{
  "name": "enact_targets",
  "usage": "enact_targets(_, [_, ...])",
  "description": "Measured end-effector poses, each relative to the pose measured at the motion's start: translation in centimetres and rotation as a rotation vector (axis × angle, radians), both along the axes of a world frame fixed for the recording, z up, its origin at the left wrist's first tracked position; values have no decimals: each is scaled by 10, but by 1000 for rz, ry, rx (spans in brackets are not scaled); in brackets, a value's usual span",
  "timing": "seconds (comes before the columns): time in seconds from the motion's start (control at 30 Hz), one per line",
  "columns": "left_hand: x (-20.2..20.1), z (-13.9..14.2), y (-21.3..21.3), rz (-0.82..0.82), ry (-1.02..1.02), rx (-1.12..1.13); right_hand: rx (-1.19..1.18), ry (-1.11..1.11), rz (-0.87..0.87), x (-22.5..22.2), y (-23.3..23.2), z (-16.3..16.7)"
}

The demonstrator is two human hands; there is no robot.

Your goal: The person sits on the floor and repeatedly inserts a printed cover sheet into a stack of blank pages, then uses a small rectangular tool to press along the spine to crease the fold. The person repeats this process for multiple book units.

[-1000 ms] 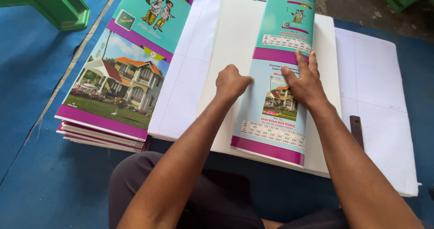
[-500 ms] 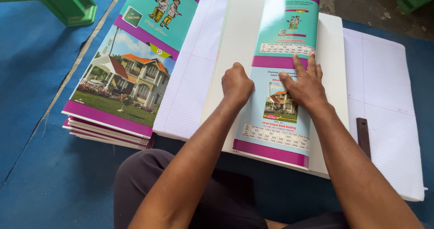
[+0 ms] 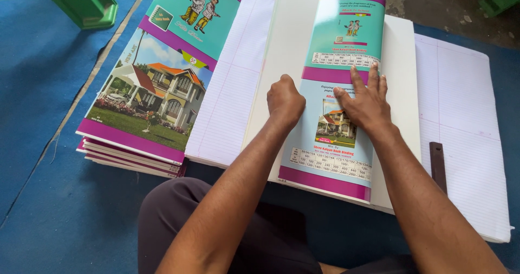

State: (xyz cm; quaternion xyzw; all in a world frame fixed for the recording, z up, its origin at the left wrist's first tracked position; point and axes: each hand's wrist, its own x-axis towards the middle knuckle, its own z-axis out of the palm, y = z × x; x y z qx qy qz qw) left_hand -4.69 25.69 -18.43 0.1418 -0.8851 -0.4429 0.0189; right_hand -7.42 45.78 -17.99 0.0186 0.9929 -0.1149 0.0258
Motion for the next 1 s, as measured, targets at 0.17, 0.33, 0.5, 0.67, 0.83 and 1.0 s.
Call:
enact_targets(0.17, [2,3,1,-14,-20,2,31,-1,9,0,0,-1])
enact_targets(0.33, [2,1,2,-24,-8,-5,63,-28,4,-1,0,-1])
enact_targets(0.5, [0,-3,9,-125,46,-44,96,-32,2,2,-2,-1])
enact_targets(0.67, [-8,-2,20,-337,137,-366,94,-30,7,6,-5,0])
enact_targets(0.83, [-22,13,21,-561,-39,-542,35,-33,11,12,-12,10])
enact_targets(1.0, [-29,29,15,-644,-114,-604,105,35,6,10,-6,20])
